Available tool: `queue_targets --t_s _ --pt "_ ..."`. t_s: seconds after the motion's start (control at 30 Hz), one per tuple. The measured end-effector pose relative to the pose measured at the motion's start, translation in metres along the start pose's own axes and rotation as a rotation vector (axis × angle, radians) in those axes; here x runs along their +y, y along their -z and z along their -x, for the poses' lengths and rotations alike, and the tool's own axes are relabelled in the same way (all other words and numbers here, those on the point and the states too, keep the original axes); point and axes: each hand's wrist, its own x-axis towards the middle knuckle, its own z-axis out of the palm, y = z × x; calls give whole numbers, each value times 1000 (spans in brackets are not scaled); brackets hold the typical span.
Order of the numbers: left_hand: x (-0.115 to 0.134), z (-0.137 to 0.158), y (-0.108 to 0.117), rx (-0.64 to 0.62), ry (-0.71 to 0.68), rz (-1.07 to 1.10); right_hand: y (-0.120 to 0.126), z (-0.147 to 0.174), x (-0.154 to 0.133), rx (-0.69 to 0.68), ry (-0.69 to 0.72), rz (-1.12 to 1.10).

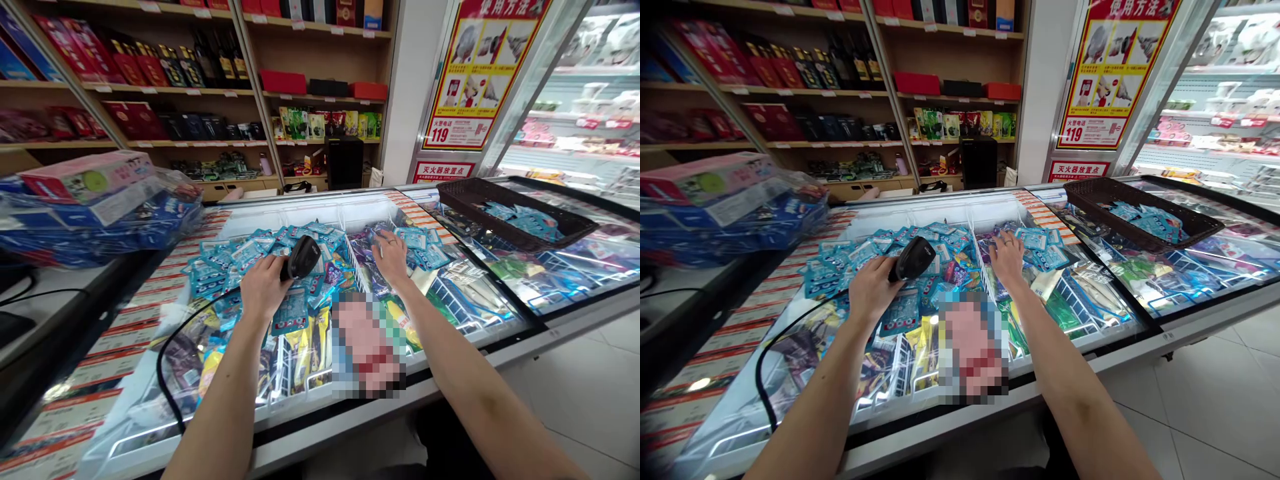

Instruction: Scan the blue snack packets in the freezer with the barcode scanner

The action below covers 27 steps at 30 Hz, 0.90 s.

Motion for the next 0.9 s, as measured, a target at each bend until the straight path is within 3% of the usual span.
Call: queue_targets --t_s 0.17,0.3,0.47,0.57,0.77,0.9 --pt "-8 1 0 6 27 8 -32 -13 -14 -199 114 -160" --pt "-11 1 2 -6 50 -13 -53 -38 -30 -282 123 -255" --pt "-14 2 2 -11 56 -21 -81 -67 -57 -369 268 -366" --pt "-16 2 2 -11 56 -33 -94 -73 -73 -410 234 -339" --pt "-14 1 1 -22 46 -56 -96 -79 -97 -610 197 -194" --pt "-14 -1 1 -25 54 -51 -87 -76 -102 -647 208 -78"
